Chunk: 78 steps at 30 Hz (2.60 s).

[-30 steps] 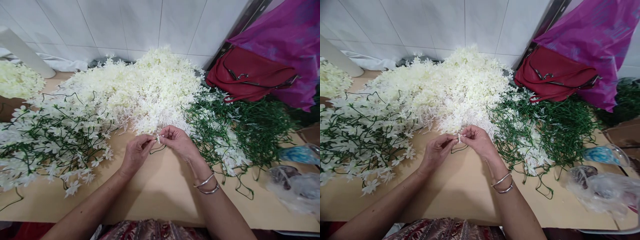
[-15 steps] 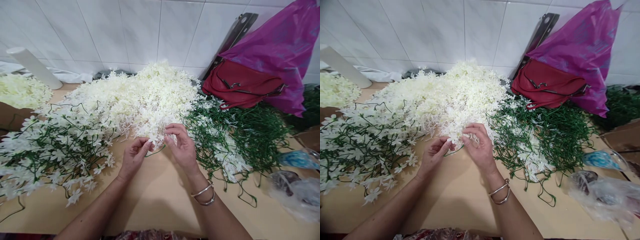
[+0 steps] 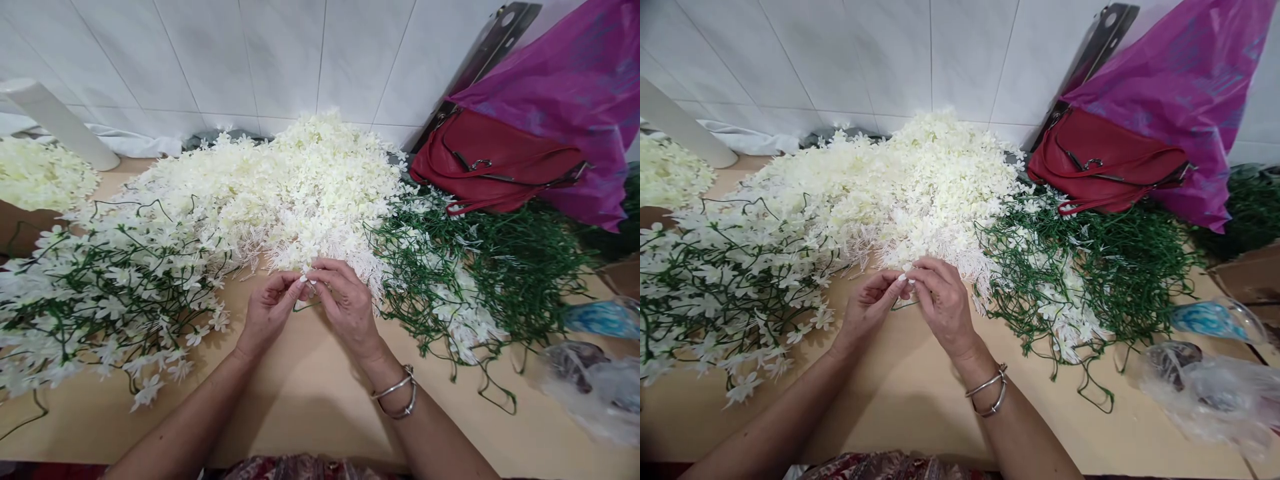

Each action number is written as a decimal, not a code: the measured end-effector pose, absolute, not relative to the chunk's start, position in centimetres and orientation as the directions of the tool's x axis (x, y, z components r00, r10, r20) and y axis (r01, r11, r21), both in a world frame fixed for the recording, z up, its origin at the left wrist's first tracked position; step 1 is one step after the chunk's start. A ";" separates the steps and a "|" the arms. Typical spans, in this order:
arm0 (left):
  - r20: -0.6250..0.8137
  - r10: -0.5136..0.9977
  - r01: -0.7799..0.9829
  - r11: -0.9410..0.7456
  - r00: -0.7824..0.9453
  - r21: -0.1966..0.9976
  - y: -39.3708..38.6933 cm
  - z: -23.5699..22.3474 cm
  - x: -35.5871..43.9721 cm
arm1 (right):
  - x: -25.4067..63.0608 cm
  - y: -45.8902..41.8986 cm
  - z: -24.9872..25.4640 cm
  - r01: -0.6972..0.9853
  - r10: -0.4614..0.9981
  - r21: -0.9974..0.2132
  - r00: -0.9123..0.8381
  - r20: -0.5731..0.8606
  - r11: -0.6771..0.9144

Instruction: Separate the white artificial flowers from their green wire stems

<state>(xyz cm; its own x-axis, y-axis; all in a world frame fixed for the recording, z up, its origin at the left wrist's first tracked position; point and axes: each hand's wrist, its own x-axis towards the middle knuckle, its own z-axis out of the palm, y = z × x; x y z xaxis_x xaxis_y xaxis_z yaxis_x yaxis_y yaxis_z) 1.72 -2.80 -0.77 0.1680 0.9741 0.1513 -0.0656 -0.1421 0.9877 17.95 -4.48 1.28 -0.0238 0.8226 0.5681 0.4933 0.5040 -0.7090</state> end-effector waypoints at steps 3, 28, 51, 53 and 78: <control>0.141 0.976 -0.059 -0.133 0.168 0.989 -2.8 -1.2 1.7 | 17.6 -4.4 1.0 0.508 0.814 -0.694 -0.025 0.580 0.510; 0.193 0.779 0.502 -0.549 0.597 0.668 -5.4 1.5 -4.0 | 21.5 -3.2 1.9 0.645 0.887 -0.657 -0.075 0.456 0.392; 0.333 0.940 0.428 -0.333 0.078 0.840 -1.7 -0.1 0.3 | 20.5 -3.0 1.7 0.174 0.964 -0.960 0.113 0.242 0.220; 0.188 0.982 0.209 -0.184 -0.001 0.961 -1.9 0.3 0.8 | 19.8 -3.3 1.9 0.118 0.969 -0.970 0.103 0.224 0.212; 0.194 0.981 0.168 -0.191 -0.002 0.967 -3.6 -0.1 3.2 | 17.0 -4.2 1.6 -0.107 0.977 -0.994 0.213 -0.011 0.012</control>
